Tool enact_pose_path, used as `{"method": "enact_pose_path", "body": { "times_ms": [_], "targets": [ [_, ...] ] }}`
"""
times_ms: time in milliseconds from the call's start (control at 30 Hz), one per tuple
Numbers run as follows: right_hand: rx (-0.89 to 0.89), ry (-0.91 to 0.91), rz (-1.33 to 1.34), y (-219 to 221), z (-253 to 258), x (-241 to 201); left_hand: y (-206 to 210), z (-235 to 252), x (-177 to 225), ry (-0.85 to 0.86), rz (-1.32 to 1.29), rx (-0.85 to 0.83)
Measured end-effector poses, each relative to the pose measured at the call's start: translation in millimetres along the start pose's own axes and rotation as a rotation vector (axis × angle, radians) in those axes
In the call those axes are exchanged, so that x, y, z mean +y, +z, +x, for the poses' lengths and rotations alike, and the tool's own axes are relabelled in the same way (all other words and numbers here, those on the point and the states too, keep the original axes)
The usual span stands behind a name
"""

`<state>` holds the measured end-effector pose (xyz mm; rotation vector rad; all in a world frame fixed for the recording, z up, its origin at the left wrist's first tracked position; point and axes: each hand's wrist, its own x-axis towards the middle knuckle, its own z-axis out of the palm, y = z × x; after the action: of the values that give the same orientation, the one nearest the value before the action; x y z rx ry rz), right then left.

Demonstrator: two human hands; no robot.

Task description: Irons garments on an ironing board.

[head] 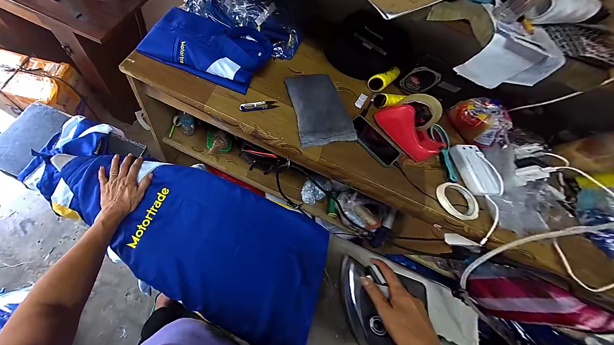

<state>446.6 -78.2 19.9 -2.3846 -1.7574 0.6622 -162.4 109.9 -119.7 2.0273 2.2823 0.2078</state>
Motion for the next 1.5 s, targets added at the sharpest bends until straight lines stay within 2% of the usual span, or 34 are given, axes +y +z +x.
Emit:
{"method": "enact_pose_path", "body": {
  "times_ms": [133,300,400,533,633,833,933,1033,1133,1267,1367,1433,1500],
  "targets": [
    [-0.181,-0.205,0.046,23.3,18.8,-113.1,0.3,-0.1,0.7,-0.002,0.007,0.009],
    [-0.368,-0.39,0.004,80.3,55.6,-272.0,-9.2,0.7,1.2,-0.006,-0.015,-0.052],
    [-0.33,-0.438,-0.005,103.8,76.0,-350.0,-21.2,11.1,-14.0,0.116,0.011,-0.094],
    [-0.196,-0.37,0.061,128.5,110.6,-409.6,-17.8,28.8,-43.0,0.221,0.001,-0.172],
    [-0.177,-0.307,0.062,138.6,101.3,-420.4,-15.3,33.3,-44.7,0.214,-0.016,-0.183],
    [-0.373,-0.181,-0.041,146.5,-11.5,-406.2,-16.6,32.7,-43.8,0.214,-0.034,-0.181],
    [-0.393,-0.163,-0.085,149.1,-36.9,-406.5,-17.6,33.9,-45.1,0.221,-0.057,-0.158],
    [-0.306,-0.135,-0.091,141.2,-11.9,-408.3,-17.4,31.9,-45.7,0.229,-0.063,-0.153],
    [-0.197,-0.044,-0.066,122.1,45.7,-399.6,-16.6,32.7,-46.5,0.238,-0.065,-0.139],
    [-0.006,0.083,0.022,102.4,108.9,-343.8,-16.5,32.5,-44.4,0.233,-0.051,-0.147],
    [0.024,0.153,0.069,91.1,119.1,-308.0,-17.6,31.9,-43.5,0.24,-0.064,-0.127],
    [-0.017,0.093,0.105,96.1,107.3,-302.3,-16.3,31.0,-44.2,0.242,-0.057,-0.122],
    [-0.107,-0.021,0.096,105.6,87.1,-316.5,-15.0,32.4,-43.0,0.237,-0.049,-0.131]
  ]
}}
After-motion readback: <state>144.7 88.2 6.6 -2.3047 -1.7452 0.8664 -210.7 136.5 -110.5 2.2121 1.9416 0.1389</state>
